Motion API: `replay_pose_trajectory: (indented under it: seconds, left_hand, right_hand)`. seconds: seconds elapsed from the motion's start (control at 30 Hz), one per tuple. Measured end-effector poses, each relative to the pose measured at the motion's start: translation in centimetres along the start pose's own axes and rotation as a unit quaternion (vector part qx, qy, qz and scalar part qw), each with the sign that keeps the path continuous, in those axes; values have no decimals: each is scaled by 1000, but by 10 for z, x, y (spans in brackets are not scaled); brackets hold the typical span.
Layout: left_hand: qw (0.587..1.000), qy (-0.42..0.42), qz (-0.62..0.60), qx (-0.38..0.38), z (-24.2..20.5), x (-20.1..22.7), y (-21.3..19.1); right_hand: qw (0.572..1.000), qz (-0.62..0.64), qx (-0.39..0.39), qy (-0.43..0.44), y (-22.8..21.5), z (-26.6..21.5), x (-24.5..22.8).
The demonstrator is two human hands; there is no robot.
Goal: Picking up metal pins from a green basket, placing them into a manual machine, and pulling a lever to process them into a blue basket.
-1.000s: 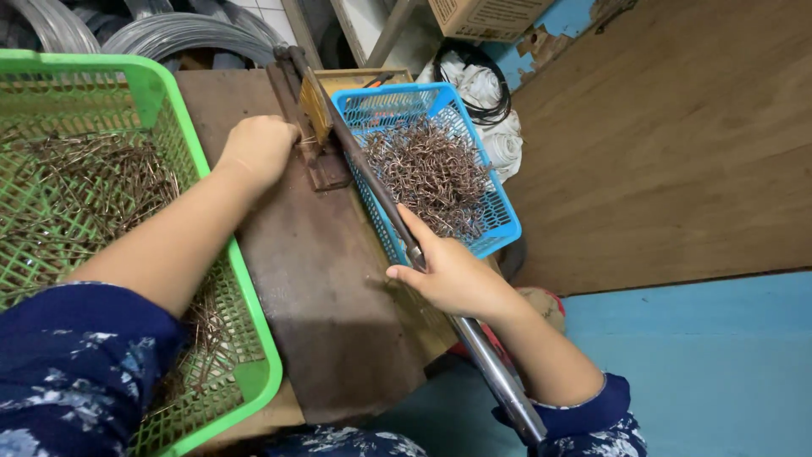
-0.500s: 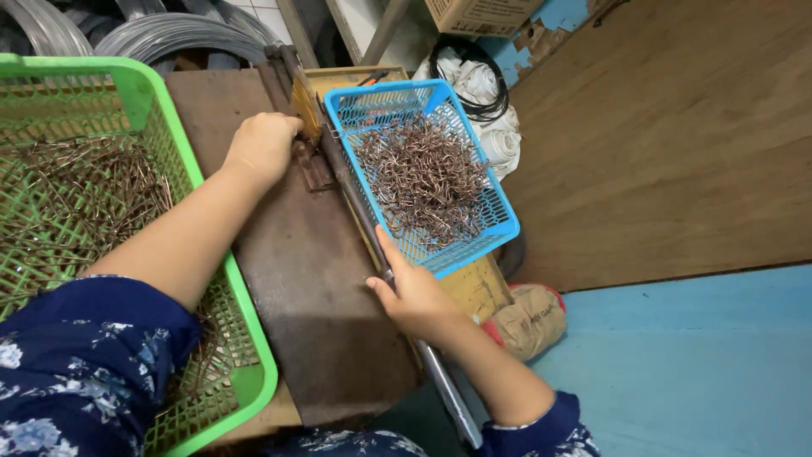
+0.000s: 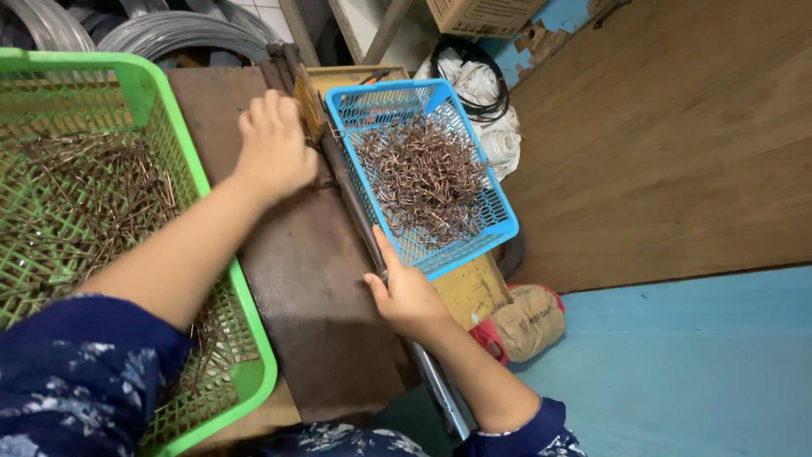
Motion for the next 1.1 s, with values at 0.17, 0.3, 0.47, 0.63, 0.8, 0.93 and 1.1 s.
replay_pose_trajectory:
  seconds: [0.17,0.3,0.47,0.63,0.8,0.93,1.1]
  left_hand:
    - [941,273,15,201,-26,114,13]
    - [933,343,-87,-63,-46,184,42]
    - [938,341,-50,-42,-50,181,77]
    - [933,345,-29,-97,-47,181,77]
    - [924,347,-1,-164,-50,183,75]
    - [932,359,-7,-59,-57,183,86]
    - [936,353,-7,16,-59,182,76]
  right_hand:
    - [1000,-1,0,11,5,4,5]
    - [998,-58,24,20,35,44,61]
    - [998,-52,30,-6,22,25,34]
    - [997,-72,-32,-5,11,-7,4]
    - [999,-43,9,24,19,4,19]
    - [998,-52,44,16,35,18,40]
    - [988,-14,127,-92,50,34,59]
Point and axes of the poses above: each hand's wrist, its own z-axis towards the middle knuckle, its own y-axis out of the palm, x = y × z, the point moved 9 cm from there along z, towards the middle knuckle, and after that the axes turned 2 degrees about z, right-handed, at the moved point
